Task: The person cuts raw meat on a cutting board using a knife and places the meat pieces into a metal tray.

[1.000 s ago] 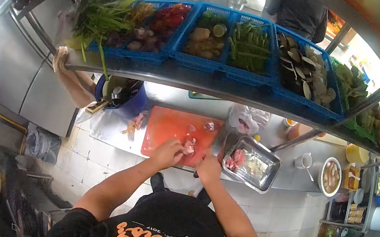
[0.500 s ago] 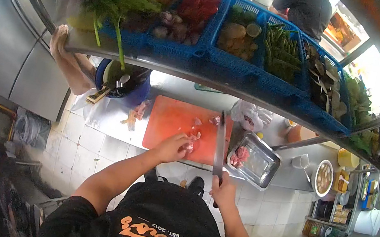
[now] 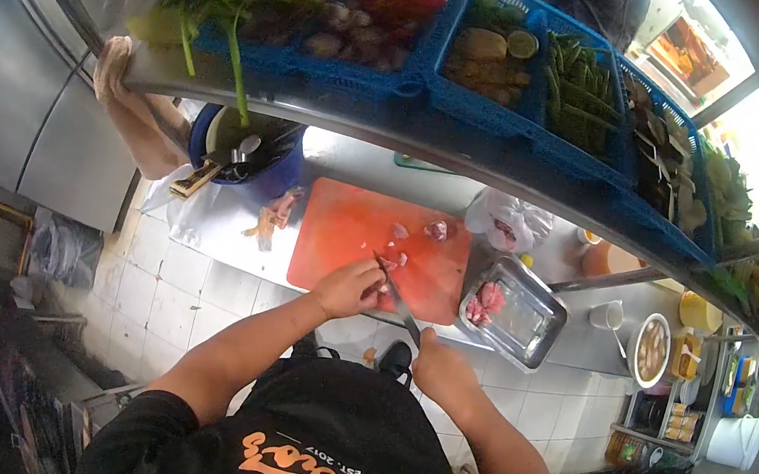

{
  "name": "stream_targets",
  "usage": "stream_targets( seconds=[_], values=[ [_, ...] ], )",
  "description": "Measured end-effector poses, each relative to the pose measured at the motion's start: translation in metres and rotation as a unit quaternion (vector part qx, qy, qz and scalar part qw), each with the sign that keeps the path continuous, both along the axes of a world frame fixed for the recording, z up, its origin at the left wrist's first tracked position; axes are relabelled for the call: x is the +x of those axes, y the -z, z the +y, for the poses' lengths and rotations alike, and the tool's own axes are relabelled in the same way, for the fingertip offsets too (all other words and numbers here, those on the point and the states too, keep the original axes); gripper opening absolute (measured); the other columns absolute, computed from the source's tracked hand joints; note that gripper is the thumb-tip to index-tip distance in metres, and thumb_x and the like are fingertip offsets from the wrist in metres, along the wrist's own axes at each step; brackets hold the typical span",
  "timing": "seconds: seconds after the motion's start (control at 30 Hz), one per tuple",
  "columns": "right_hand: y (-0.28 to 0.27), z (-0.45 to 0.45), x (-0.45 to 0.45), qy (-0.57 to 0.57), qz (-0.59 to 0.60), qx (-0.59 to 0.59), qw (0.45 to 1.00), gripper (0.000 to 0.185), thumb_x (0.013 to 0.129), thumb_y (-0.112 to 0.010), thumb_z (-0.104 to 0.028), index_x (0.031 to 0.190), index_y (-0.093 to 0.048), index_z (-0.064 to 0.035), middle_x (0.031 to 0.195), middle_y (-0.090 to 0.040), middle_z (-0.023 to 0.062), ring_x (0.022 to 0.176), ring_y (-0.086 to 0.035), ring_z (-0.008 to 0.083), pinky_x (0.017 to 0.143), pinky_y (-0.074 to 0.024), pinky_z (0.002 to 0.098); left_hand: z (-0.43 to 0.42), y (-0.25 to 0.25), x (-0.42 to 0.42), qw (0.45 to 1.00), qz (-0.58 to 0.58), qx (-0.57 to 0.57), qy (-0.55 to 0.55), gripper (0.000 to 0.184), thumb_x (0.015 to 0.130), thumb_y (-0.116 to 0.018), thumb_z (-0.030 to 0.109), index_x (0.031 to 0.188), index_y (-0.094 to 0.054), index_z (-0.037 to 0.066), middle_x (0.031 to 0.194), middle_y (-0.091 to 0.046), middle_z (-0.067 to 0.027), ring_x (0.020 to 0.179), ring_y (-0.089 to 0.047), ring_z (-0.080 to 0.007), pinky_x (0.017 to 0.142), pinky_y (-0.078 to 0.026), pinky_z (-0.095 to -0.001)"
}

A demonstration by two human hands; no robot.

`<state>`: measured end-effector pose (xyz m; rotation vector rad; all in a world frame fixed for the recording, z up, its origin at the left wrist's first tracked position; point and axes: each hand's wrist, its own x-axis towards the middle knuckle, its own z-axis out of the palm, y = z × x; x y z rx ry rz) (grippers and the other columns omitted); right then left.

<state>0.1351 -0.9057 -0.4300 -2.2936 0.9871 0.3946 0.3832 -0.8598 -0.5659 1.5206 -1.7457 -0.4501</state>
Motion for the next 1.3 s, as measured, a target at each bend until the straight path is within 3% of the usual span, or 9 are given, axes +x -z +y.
stream_targets(
  seconds=[0.13,0.23,0.33,0.5,0.57,0.7,0.97,1.07,1.3],
  values=[
    [0.016,-0.009,0.018,-0.021,0.021,0.008,1.0,0.028,0.09,-0.053,-0.012,0.112,-0.05,0.0048,0.088,-0.069,0.0304,0.085,-0.069,0.0479,0.075,-0.0539,0.0579,-0.003,0.005,0.001,0.999,-0.017,-0.024,0.016,0.022,0.075,-0.069,0.007,0.094,-0.06,0.006,0.097,-0.059,-0.0117,0.09,-0.062,-0.0334,0.08,-0.053,-0.0427],
    [0.12,-0.021,0.024,-0.065,-0.015,-0.032,0.997,0.027,0.091,-0.05,-0.009,0.113,-0.051,0.0055,0.088,-0.069,0.0306,0.084,-0.069,0.0477,0.074,-0.054,0.0579,-0.005,0.007,0.002,1.0,-0.02,-0.005,0.023,0.021,0.074,-0.07,0.007,0.092,-0.059,0.006,0.094,-0.058,-0.0113,0.091,-0.06,-0.0333,0.081,-0.052,-0.0435],
    [0.134,-0.02,0.053,-0.018,-0.05,-0.053,0.997,0.026,0.092,-0.046,-0.007,0.114,-0.051,0.0058,0.089,-0.069,0.0307,0.084,-0.069,0.0476,0.075,-0.0535,0.0588,-0.004,0.006,0.003,0.999,-0.017,0.006,0.032,0.02,0.074,-0.069,0.008,0.092,-0.059,0.006,0.094,-0.058,-0.0114,0.092,-0.06,-0.0334,0.082,-0.052,-0.0437],
    [0.11,-0.028,0.038,-0.028,-0.11,-0.077,0.991,0.03,0.091,-0.046,-0.007,0.118,-0.047,0.0053,0.085,-0.068,0.0314,0.079,-0.068,0.0497,0.071,-0.0524,0.0605,0.0,-0.008,-0.001,0.997,-0.027,0.064,-0.013,0.022,0.074,-0.07,0.009,0.093,-0.06,0.006,0.096,-0.06,-0.0113,0.095,-0.061,-0.0336,0.083,-0.052,-0.0427],
    [0.111,-0.033,0.004,-0.057,-0.134,-0.11,0.983,0.034,0.091,-0.048,-0.008,0.122,-0.044,0.0045,0.082,-0.068,0.0316,0.075,-0.067,0.0508,0.068,-0.0519,0.061,0.005,-0.003,-0.004,0.998,0.025,0.022,-0.046,0.022,0.076,-0.071,0.009,0.095,-0.061,0.006,0.1,-0.062,-0.0117,0.099,-0.062,-0.0334,0.086,-0.052,-0.0423],
    [0.058,-0.034,-0.02,0.077,-0.066,-0.035,0.994,0.045,0.089,-0.052,-0.011,0.129,-0.039,0.0031,0.082,-0.068,0.0303,0.074,-0.066,0.0505,0.068,-0.0524,0.0595,0.004,-0.02,-0.015,0.995,-0.044,-0.049,-0.079,0.025,0.075,-0.07,0.008,0.1,-0.065,0.005,0.104,-0.064,-0.0113,0.104,-0.062,-0.0322,0.09,-0.052,-0.0414],
    [0.044,-0.017,-0.013,0.033,-0.005,-0.053,0.998,0.049,0.089,-0.057,-0.014,0.129,-0.039,0.0079,0.081,-0.068,0.0299,0.075,-0.068,0.0476,0.069,-0.0534,0.0579,-0.022,0.001,-0.009,0.998,-0.054,-0.036,0.026,0.02,0.077,-0.071,0.012,0.097,-0.067,0.008,0.104,-0.064,-0.0102,0.103,-0.061,-0.0307,0.093,-0.05,-0.0427],
    [0.017,-0.012,-0.004,-0.005,0.015,-0.008,1.0,0.037,0.094,-0.047,-0.01,0.125,-0.043,0.0086,0.088,-0.069,0.0323,0.084,-0.069,0.05,0.074,-0.053,0.0592,-0.02,-0.008,-0.008,0.998,-0.055,-0.016,0.017,0.021,0.077,-0.072,0.012,0.097,-0.067,0.009,0.101,-0.063,-0.01,0.101,-0.06,-0.0316,0.091,-0.05,-0.0419],
    [0.016,-0.014,0.02,0.01,0.056,0.036,0.998,0.03,0.097,-0.039,-0.011,0.118,-0.047,0.0091,0.093,-0.068,0.0337,0.092,-0.069,0.0484,0.081,-0.0516,0.0595,-0.019,-0.002,-0.009,0.999,-0.051,0.015,0.005,0.022,0.076,-0.072,0.014,0.096,-0.065,0.01,0.096,-0.062,-0.0087,0.094,-0.058,-0.0319,0.087,-0.05,-0.0419]
  ],
)
